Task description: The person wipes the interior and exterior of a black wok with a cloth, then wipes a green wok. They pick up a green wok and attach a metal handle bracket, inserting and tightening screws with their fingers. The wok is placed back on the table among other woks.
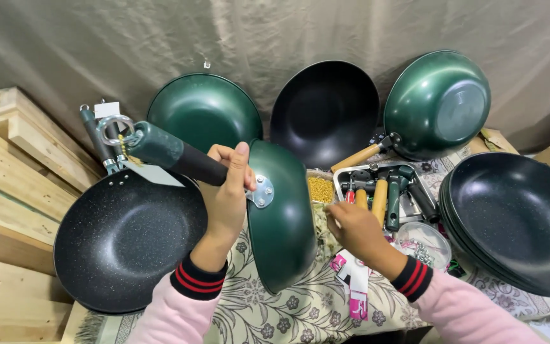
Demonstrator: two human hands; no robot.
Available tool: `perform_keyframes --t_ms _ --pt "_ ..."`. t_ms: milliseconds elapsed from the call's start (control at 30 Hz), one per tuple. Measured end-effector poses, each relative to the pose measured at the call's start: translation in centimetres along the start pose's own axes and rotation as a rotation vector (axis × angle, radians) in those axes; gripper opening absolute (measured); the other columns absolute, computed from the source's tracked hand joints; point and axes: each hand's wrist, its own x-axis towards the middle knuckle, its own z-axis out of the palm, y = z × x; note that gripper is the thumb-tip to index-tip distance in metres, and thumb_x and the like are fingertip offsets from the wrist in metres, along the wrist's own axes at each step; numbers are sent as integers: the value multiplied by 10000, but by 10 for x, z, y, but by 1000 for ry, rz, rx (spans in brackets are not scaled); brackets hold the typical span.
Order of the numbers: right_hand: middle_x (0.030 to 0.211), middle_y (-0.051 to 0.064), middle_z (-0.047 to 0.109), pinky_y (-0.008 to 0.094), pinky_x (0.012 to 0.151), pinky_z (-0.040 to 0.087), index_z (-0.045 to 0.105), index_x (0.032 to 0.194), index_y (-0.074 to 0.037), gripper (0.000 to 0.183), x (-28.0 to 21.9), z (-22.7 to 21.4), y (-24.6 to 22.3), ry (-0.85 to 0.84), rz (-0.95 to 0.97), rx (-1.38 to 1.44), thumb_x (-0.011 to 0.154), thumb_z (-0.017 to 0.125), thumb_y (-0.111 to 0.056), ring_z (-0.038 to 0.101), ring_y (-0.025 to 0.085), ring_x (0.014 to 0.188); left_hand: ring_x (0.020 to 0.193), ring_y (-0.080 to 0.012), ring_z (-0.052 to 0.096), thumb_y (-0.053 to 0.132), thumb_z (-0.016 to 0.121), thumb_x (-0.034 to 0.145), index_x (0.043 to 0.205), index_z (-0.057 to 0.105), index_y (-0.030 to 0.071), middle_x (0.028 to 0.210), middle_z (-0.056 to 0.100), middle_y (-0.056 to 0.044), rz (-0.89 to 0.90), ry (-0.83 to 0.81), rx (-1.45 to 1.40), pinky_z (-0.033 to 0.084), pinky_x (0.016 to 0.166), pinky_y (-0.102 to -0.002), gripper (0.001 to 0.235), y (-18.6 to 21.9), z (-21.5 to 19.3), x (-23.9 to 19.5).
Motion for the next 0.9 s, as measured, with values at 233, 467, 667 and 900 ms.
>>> perform_keyframes --t_ms 233,467,667,900 --pt "896 -32 714 245 694 581 793 1093 -169 281 61 -89 -73 560 -136 419 851 772 -27 693 155 753 406 -108 551 194 646 1045 753 515 78 481 496 -30 12 -110 53 428 470 -190 340 2 8 -4" --pt "870 33 680 304 695 559 806 987 -117 111 102 -81 -91 588 -285 606 881 804 -83 650 215 770 386 -99 521 164 660 1036 752 513 62 467 467 -25 43 -77 13 408 439 -194 336 -2 9 0" --pt "752 21 653 244 607 518 788 897 -80 45 111 -79 -96 490 -150 798 869 817 -100 591 164 697 380 -80 499 185 693 1019 730 520 71 442 492 -29 67 -23 84 379 440 -186 356 -3 5 3" --pt "702 51 606 281 622 487 713 889 -43 169 101 -66 -101 509 -37 773 913 803 -184 581 192 683 397 -74 509 226 724 1002 735 522 91 456 542 -40 105 -20 182 390 458 -189 361 0 6 0"
